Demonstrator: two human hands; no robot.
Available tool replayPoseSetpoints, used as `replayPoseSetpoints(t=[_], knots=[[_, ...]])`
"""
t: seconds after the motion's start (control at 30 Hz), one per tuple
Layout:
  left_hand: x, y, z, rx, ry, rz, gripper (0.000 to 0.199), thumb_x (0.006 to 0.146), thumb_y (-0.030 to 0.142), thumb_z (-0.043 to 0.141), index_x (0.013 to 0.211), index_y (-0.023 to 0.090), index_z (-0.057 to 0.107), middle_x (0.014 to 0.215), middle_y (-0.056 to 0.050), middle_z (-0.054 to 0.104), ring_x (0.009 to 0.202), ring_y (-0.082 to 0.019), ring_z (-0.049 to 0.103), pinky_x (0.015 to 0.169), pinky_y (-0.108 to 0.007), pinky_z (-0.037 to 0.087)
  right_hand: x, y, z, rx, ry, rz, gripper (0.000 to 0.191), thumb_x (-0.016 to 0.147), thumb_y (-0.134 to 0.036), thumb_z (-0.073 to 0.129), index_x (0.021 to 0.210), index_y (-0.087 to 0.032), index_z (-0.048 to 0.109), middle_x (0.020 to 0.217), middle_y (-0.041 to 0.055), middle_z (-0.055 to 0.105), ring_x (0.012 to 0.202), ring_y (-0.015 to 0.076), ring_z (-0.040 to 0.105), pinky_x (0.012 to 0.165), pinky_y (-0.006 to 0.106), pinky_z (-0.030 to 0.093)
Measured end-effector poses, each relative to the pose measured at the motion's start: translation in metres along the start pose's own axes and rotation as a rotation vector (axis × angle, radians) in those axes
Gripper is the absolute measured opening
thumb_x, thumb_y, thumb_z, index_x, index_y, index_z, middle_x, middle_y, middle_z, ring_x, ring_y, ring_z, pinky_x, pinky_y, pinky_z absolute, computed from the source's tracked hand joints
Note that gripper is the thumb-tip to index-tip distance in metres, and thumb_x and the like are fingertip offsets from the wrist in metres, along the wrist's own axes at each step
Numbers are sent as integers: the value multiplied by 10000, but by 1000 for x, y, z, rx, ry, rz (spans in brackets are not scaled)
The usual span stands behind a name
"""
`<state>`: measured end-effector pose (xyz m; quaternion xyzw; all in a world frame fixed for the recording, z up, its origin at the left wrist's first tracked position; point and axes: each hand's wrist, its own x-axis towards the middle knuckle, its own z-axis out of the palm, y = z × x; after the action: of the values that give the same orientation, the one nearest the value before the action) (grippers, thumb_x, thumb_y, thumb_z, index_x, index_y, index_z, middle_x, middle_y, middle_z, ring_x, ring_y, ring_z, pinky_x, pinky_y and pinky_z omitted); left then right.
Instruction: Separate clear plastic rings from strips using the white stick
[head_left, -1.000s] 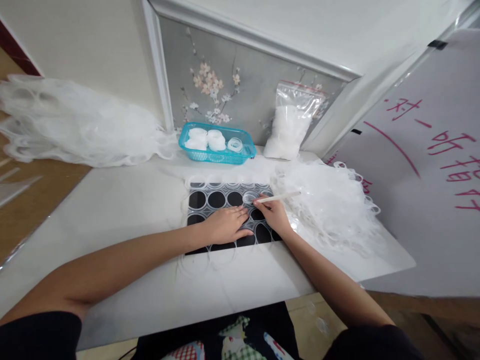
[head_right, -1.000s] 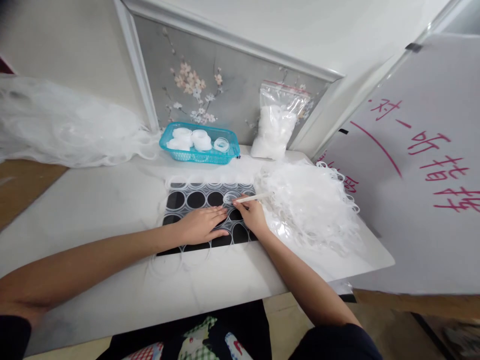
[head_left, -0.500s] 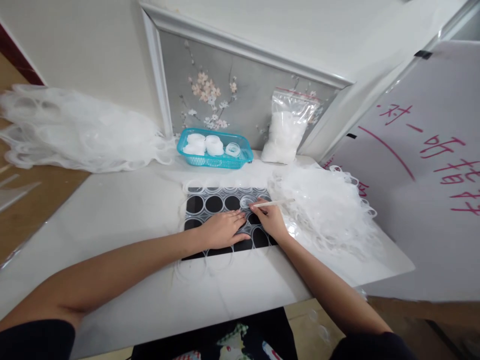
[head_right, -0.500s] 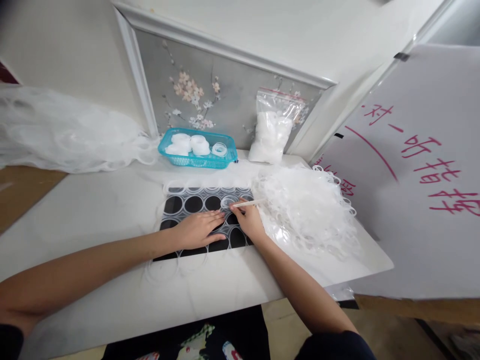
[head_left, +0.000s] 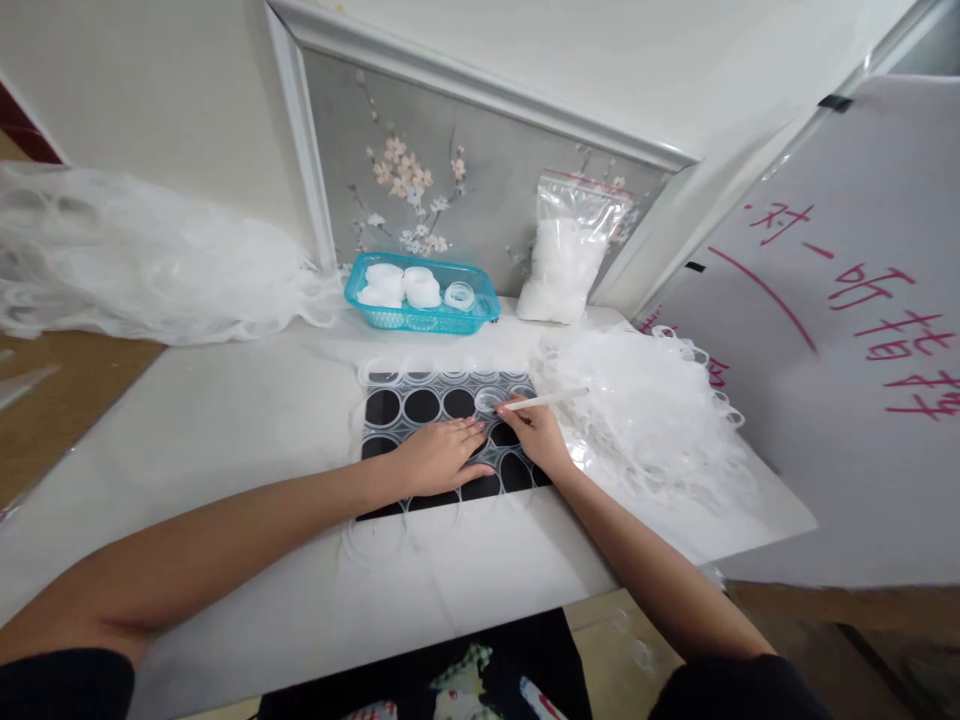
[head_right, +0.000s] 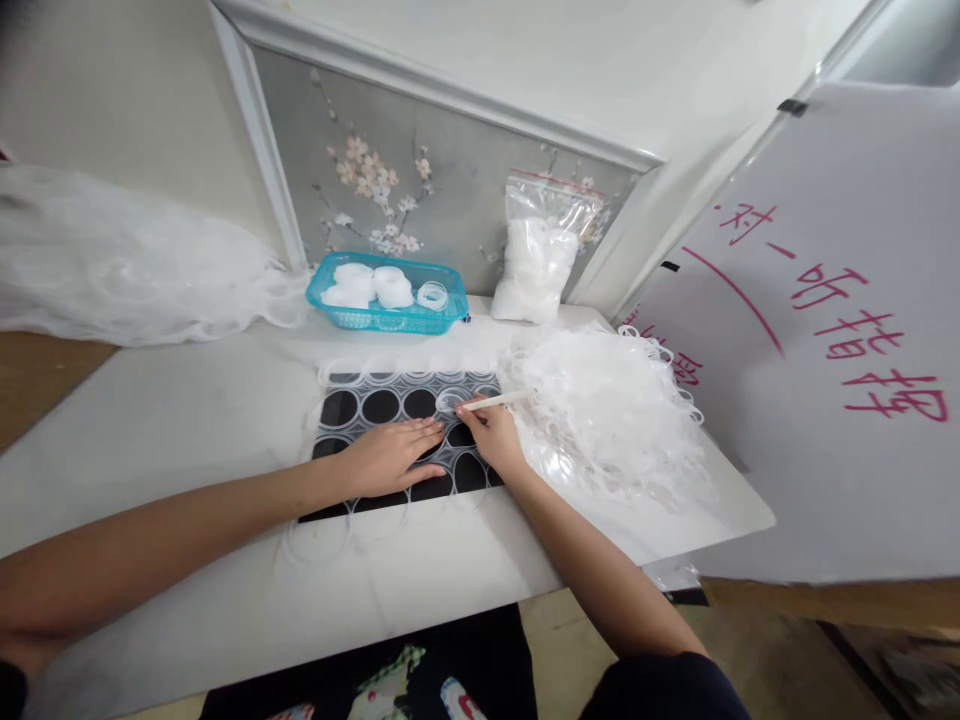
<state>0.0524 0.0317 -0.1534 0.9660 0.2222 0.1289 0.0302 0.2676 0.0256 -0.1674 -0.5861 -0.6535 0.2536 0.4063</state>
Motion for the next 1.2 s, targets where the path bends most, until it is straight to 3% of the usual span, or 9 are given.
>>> replayPoseSetpoints(t=[0.2,0.37,0.43,0.53,0.57,0.67,0.77,1.0,1.2], knots=[[1,1,-2,7,-28,-13,524,969,499,459,1251,74,580,1338,-194,554,1278,-290,516,1061,-438,433,-6,-2,3,-78,-13,-41,301,905,-429,527,908,-239,760,1009,52,754,1194,304,591,1069,479,407],[0,3,-4,13,-49,-12,564,944,508,504,1276,55,561,1345,-198,550,1292,-304,499,1077,-411,413,-2,-12,1,-459,-39,-293,287,901,-152,481,940,-270,740,1022,44,747,1287,278,491,1157,499,231],[-2,3,-6,15,-57,-15,549,953,489,489,1277,52,560,1354,-200,541,1292,-306,498,1066,-414,420,18,-15,-13,-531,55,-277,289,860,-104,489,942,-230,736,990,85,746,1252,300,506,1135,520,232],[0,2,-14,-2,-67,-36,485,966,480,467,1246,101,586,1330,-167,575,1257,-281,538,989,-393,481,51,-11,-44,-436,427,-61,278,887,-194,452,886,-169,729,1046,145,720,1132,340,563,1029,546,341],[3,1,-18,-15,-76,-53,458,969,484,458,1203,121,613,1284,-148,616,1209,-275,577,937,-383,510,56,-9,-53,-395,448,-44,292,895,-226,442,871,-161,726,1061,153,714,1098,338,579,1007,535,366],[22,3,-31,-44,-85,-103,446,982,499,418,1047,135,669,1073,-111,712,988,-262,679,801,-364,542,47,-1,-58,-264,287,-98,270,874,-288,484,810,-182,724,1006,115,730,1016,295,633,975,449,425],[46,9,-31,-22,-48,-50,451,987,482,424,1113,107,642,1140,-130,685,1042,-252,656,896,-362,504,19,8,-45,-187,151,-105,265,865,-350,515,808,-204,729,942,69,746,935,250,679,886,364,496],[67,15,9,58,-71,24,565,966,510,456,1220,22,583,1300,-239,576,1268,-309,519,1104,-453,333,8,21,-35,-78,84,-22,363,880,-447,506,762,-183,724,883,64,753,902,255,699,813,336,526],[61,11,13,101,-71,35,583,989,519,386,1246,32,577,1326,-206,567,1278,-281,514,1146,-416,283,9,28,-34,-52,70,21,342,881,-443,530,838,-180,745,892,66,757,954,266,693,833,343,523]])
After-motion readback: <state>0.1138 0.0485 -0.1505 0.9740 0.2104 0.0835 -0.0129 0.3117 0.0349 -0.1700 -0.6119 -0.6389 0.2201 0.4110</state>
